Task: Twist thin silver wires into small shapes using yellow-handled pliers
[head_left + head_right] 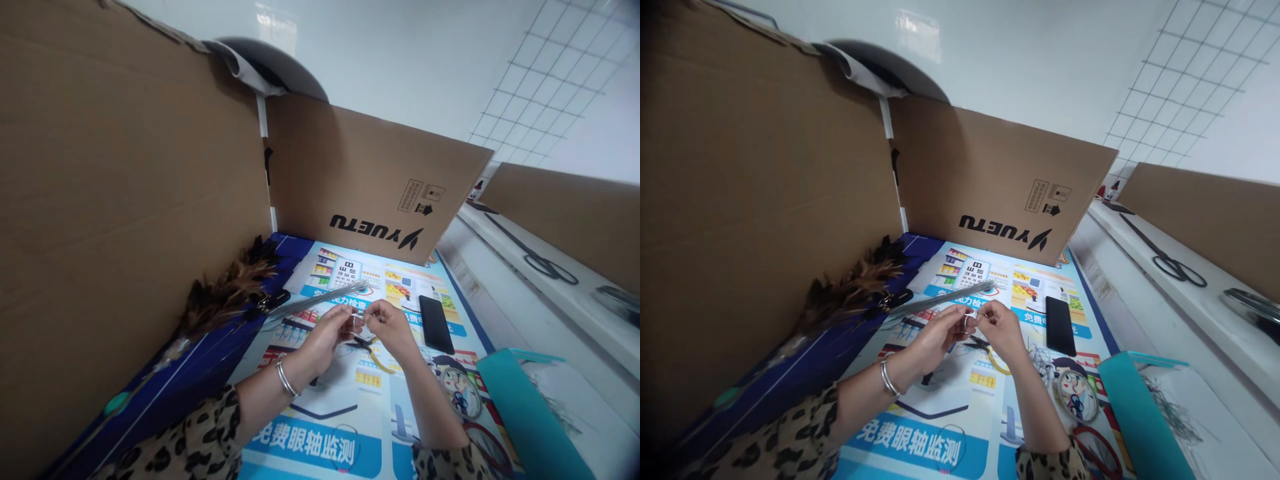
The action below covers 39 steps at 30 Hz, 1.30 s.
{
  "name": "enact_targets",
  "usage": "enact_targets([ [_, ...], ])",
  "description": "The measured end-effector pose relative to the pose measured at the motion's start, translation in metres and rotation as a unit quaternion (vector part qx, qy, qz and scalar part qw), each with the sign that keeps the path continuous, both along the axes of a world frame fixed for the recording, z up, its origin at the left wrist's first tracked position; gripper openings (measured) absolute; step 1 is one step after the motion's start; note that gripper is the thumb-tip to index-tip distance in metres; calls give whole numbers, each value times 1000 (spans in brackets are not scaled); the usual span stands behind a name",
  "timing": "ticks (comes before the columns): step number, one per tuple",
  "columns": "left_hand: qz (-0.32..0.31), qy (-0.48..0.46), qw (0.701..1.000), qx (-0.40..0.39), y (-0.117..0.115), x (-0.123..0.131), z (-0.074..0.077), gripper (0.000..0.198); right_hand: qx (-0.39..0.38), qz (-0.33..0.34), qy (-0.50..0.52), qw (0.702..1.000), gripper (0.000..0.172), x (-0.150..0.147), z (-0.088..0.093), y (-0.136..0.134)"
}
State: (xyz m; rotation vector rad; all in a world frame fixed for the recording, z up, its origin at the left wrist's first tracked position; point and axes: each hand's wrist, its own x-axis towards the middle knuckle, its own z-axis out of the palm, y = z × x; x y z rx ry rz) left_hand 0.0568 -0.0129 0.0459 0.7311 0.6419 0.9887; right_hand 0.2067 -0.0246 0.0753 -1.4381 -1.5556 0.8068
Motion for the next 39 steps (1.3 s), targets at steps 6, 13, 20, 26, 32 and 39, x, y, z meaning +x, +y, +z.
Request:
enact_targets([
  [6, -7, -9, 1000, -13, -2, -1, 5, 22, 8, 19, 0, 1000, 5, 4, 3, 0],
  [13, 5, -14, 1000, -3, -2, -3, 7, 16, -8, 27, -8, 1000, 3, 3, 4, -2],
  [20, 19, -18, 1000, 7, -2, -5, 11, 14, -13, 25, -21, 999, 5, 3, 2, -2],
  [26, 26, -3, 999, 42, 0, -6, 7, 14, -10, 26, -17, 999, 7, 5, 1, -2],
  [32, 53, 23, 996, 66, -1, -7, 10, 13, -9, 25, -22, 999, 8, 6, 3, -2],
  [39, 50, 23, 993, 103, -1, -11, 19, 11, -7, 36, -17, 999, 9, 4, 3, -3],
])
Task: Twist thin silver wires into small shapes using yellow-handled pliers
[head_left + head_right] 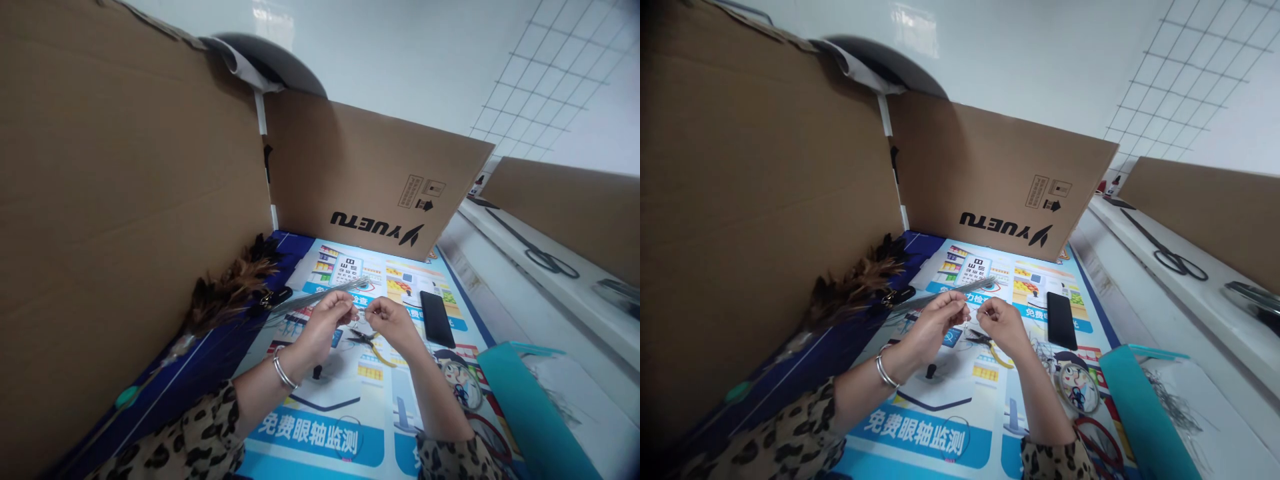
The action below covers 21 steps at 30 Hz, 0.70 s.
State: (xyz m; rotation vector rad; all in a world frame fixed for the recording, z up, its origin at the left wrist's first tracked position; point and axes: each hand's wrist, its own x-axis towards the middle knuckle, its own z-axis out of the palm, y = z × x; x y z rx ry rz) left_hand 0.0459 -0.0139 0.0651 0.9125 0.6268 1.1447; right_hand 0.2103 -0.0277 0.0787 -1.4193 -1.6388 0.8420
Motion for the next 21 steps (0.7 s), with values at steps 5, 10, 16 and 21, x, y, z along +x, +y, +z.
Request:
enact_targets([
  [5, -24, -1, 1000, -15, 1, 0, -1, 13, -4, -5, 5, 1000, 7, -1, 0, -1],
  [10, -36, -4, 999, -37, 2, -1, 0, 20, -1, -4, 13, 1000, 7, -1, 0, -1],
  [16, -76, 19, 997, -14, 5, -5, 3, 16, -6, -18, 0, 1000, 6, -2, 1, -2],
  [21, -105, 33, 994, 4, 9, -8, 3, 13, -1, -17, 0, 1000, 6, -4, 0, -2],
])
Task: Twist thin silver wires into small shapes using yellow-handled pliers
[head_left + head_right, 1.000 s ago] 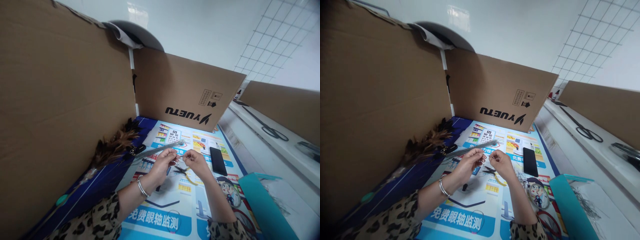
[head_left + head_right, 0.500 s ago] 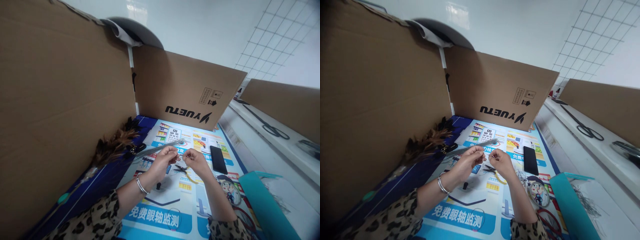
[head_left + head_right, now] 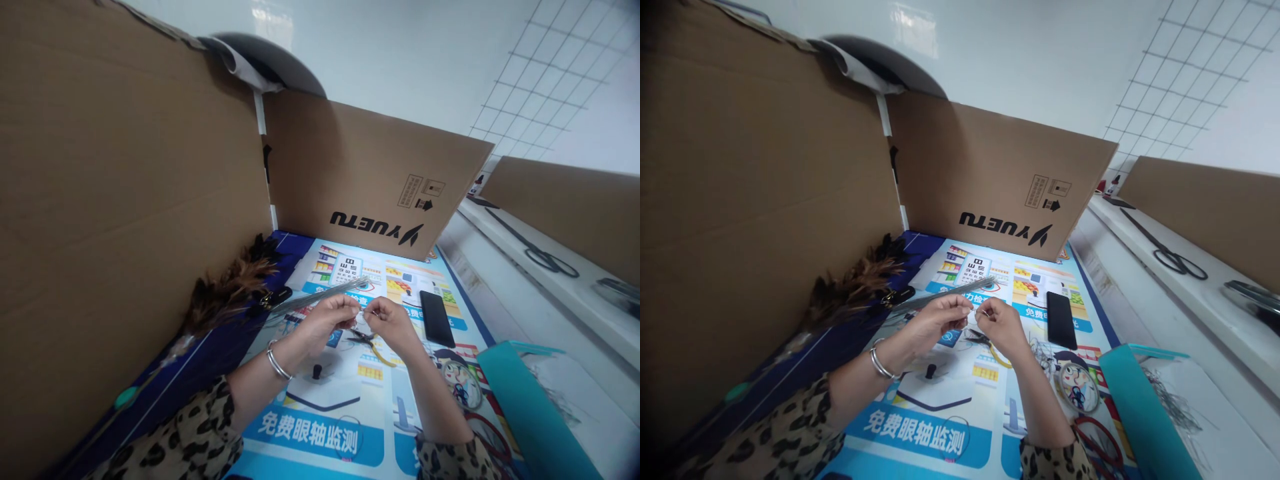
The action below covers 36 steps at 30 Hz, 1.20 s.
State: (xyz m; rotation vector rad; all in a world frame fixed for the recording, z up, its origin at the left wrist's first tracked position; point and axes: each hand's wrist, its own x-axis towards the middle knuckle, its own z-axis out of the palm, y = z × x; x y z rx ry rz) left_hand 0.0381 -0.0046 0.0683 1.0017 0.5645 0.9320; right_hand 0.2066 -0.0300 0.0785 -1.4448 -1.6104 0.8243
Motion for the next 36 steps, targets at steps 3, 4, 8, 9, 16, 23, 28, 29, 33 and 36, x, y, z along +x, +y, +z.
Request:
enact_targets([
  [3, -9, 13, 1000, 7, 1, -1, 1, 14, 7, -6, 1, 1000, 6, 0, -2, 1],
  [4, -10, 19, 1000, 8, 1, -1, 1, 14, 8, -10, 1, 1000, 6, -1, -3, 1],
  [8, -10, 35, 999, 20, 0, -1, 2, 13, 2, -21, -5, 1000, 6, -2, -3, 1],
  [9, -8, 34, 999, 25, 1, -1, 1, 12, 1, -20, -5, 1000, 6, -2, -2, 0],
  [16, 8, 50, 998, 36, 5, -1, -5, 16, -13, 19, 11, 1000, 10, -4, 2, -3],
  [23, -10, 65, 997, 45, 6, -3, -1, 18, -62, 73, 81, 992, 17, 5, 8, -3],
  [28, -21, 65, 997, 28, 4, -7, 5, 19, -68, 56, 106, 990, 22, 15, 9, -1],
  [29, -20, 63, 997, 27, 3, -7, 7, 19, -67, 66, 101, 991, 21, 16, 9, -1],
  [33, -24, 52, 998, 37, 2, -9, 12, 16, -76, 156, 106, 979, 24, 15, 7, -2],
  [36, -28, 45, 997, 52, 1, -9, 13, 14, -105, 213, 135, 962, 29, 14, 6, -5],
])
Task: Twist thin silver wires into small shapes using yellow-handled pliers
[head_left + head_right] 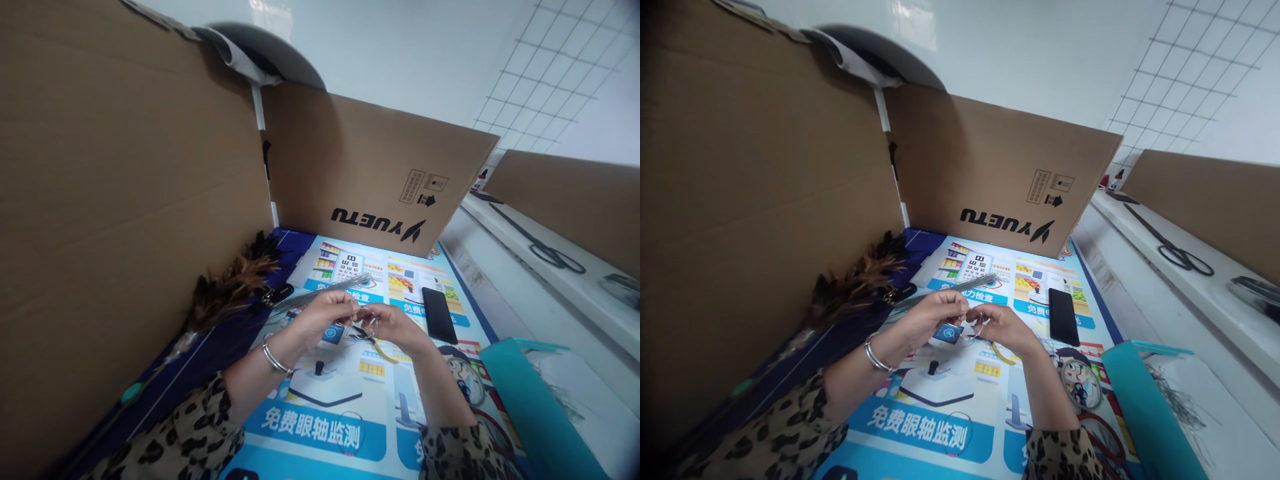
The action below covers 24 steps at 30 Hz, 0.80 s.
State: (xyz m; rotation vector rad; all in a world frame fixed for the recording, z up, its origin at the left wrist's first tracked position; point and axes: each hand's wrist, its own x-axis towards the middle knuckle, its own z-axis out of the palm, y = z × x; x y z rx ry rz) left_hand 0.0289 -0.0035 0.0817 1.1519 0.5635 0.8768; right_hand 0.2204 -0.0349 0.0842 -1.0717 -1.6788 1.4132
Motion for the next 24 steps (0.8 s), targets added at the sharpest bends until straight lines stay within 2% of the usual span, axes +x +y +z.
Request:
enact_targets([
  [6, -13, 9, 1000, -6, 1, 0, 0, 19, -53, 46, 58, 996, 37, 3, -8, 3],
  [18, -1, 43, 999, 8, 7, 0, -11, 18, -67, 20, 111, 991, 31, 14, -16, 9],
  [24, -2, 54, 999, -1, 7, 0, -11, 19, -93, 9, 169, 981, 28, 19, -19, 12],
])
